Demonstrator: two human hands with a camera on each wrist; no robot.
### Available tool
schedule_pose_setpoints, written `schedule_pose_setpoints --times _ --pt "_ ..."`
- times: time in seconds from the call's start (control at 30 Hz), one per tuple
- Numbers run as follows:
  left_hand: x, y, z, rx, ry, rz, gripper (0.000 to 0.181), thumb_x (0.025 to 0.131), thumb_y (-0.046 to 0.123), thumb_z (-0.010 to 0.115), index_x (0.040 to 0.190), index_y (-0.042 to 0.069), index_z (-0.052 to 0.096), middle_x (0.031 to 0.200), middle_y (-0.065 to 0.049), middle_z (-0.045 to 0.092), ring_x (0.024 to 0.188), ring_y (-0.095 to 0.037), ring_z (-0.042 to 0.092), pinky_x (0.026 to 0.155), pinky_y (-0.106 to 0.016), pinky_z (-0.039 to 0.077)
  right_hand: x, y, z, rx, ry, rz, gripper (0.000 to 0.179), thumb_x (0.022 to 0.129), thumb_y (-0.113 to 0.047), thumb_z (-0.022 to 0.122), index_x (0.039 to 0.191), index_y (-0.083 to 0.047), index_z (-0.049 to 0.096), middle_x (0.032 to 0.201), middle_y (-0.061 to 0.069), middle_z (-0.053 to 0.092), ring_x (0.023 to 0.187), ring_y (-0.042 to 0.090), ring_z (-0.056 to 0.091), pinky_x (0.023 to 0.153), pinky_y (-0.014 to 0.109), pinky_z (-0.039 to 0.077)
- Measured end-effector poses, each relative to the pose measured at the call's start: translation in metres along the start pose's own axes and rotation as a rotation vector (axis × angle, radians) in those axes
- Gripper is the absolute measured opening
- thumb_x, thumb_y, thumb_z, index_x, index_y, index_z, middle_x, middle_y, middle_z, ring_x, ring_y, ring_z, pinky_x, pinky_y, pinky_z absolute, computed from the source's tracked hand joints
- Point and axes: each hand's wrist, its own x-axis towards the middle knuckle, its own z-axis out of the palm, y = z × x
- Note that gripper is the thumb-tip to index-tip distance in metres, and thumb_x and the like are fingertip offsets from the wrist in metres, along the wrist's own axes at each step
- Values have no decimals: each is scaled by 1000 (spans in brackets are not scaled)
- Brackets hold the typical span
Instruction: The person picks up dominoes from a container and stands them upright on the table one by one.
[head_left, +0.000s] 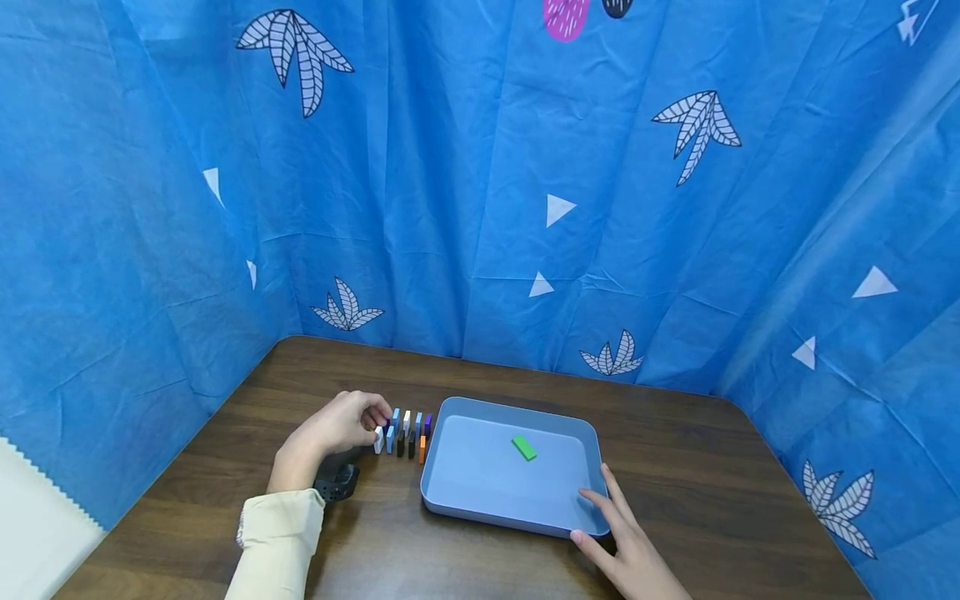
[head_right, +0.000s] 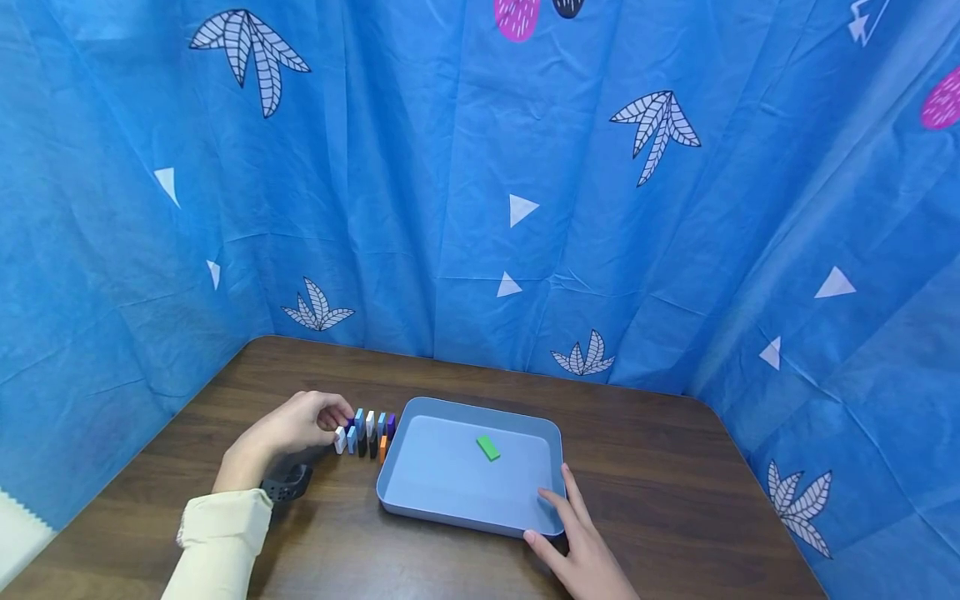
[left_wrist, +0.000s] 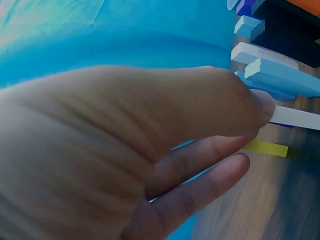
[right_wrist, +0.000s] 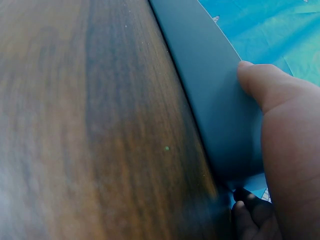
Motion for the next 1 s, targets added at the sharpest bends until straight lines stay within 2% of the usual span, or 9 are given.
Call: schedule_pose_setpoints --times 0.5,0.77,1.0 --pt "-1 3 -1 4 14 4 26 75 -9 70 98 2 67 85 -5 65 80 -17 61 74 -31 54 0 -2 0 12 -3 7 62 90 -58 53 142 -25 42 163 6 -5 144 42 19 105 67 29" --pt "1 3 -3 14 23 -19 25 78 -7 70 101 3 68 87 -6 66 80 -15 59 76 -32 56 -2 -1 1 -34 67 -31 61 88 -60 55 140 -29 43 163 0 0 144 35 23 104 60 36" --pt "0 4 -3 12 32 12 24 78 -7 70 101 2 68 88 -6 66 80 -14 60 76 -33 56 -2 -1 1 -3 23 -14 60 90 -58 54 141 -28 43 163 2 -4 145 39 19 104 64 32"
